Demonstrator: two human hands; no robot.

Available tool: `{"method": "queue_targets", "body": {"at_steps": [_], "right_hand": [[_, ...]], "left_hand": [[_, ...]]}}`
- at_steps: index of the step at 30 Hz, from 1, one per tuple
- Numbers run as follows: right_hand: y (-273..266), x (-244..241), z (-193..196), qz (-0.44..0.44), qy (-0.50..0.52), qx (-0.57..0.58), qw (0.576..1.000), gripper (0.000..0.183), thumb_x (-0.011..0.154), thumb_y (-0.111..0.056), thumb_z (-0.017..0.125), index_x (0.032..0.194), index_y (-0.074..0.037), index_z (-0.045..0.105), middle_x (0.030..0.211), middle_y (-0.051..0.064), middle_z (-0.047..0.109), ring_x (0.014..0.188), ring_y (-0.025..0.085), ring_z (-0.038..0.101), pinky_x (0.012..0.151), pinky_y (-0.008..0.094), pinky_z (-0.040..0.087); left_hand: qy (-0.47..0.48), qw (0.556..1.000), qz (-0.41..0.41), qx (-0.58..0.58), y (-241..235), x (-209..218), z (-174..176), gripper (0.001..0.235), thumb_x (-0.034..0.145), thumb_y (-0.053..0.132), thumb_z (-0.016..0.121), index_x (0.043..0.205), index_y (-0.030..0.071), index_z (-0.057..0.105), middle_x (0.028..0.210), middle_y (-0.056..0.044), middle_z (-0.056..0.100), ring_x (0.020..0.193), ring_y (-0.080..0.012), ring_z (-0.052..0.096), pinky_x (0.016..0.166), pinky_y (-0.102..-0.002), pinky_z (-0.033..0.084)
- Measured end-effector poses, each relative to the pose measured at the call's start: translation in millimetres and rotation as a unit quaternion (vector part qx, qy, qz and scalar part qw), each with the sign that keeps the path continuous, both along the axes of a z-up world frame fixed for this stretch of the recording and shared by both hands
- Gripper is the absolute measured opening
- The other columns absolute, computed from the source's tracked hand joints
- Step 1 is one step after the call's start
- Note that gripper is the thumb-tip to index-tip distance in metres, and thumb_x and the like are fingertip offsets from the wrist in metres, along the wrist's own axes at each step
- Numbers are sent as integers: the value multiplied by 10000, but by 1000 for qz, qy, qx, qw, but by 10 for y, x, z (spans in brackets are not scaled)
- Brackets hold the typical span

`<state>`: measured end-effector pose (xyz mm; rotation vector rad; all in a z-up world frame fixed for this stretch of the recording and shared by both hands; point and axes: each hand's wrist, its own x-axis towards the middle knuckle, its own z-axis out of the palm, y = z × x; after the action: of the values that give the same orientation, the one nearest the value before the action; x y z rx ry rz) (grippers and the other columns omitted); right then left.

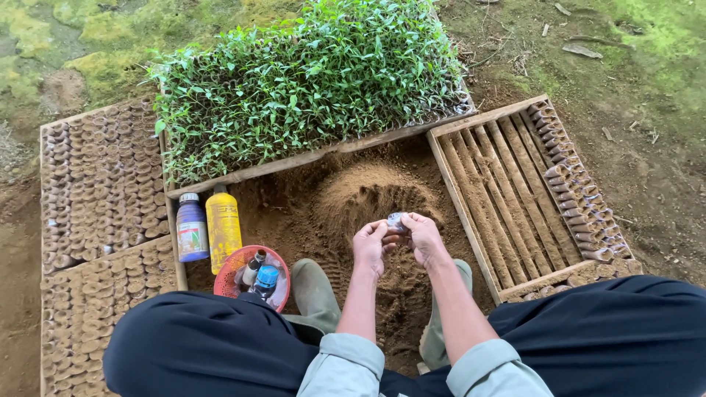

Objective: Preparing individual seedling pots by filling small paper wraps with soil and placing them into a tray.

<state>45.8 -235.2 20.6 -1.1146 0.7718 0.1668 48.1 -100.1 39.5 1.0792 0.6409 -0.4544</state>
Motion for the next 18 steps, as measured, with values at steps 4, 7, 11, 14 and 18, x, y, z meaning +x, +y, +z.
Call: {"method": "queue_targets", "body": {"at_steps": [4, 7, 11, 14, 18], "right_hand": [[7, 9, -137, 6, 0, -5, 1000, 175, 998, -224, 671, 916, -76, 716, 849, 119, 770, 721, 212, 753, 642, 355, 641], [41, -4, -108, 12, -2, -15, 1000, 169, 1001, -213, 663, 922, -71, 711, 839, 111, 771, 693, 185, 741, 614, 312, 628], [95, -21, -22, 12, 0, -35, 999, 176, 1004, -221, 671, 934, -69, 727, 792, 94, 757, 669, 163, 725, 616, 314, 637], [123, -31, 19, 9, -8, -46, 999, 179, 1001, -213, 680, 938, -54, 734, 757, 95, 743, 652, 165, 724, 606, 314, 642], [150, -31, 37, 9, -20, -59, 998, 187, 998, -212, 691, 950, -37, 735, 720, 107, 721, 632, 175, 724, 584, 312, 647]], "left_hand": [[-8, 1000, -20, 7, 12, 2, -135, 186, 938, 148, 693, 1088, 39, 697, 835, -142, 755, 640, -169, 755, 494, -202, 611], [-20, 999, -40, 20, 7, -10, -112, 215, 882, 138, 756, 1074, 46, 720, 823, -119, 748, 637, -151, 745, 511, -203, 614], [-39, 997, -50, 38, -2, -5, -96, 221, 820, 83, 796, 1026, 54, 722, 811, -111, 732, 625, -157, 732, 524, -219, 619], [-48, 997, -39, 40, -13, -5, -60, 211, 797, 25, 796, 993, 45, 718, 798, -100, 708, 606, -168, 721, 517, -228, 615], [-58, 997, -33, 48, -24, 4, -54, 180, 787, -10, 780, 954, 32, 725, 793, -93, 688, 596, -173, 715, 513, -252, 620]]}}
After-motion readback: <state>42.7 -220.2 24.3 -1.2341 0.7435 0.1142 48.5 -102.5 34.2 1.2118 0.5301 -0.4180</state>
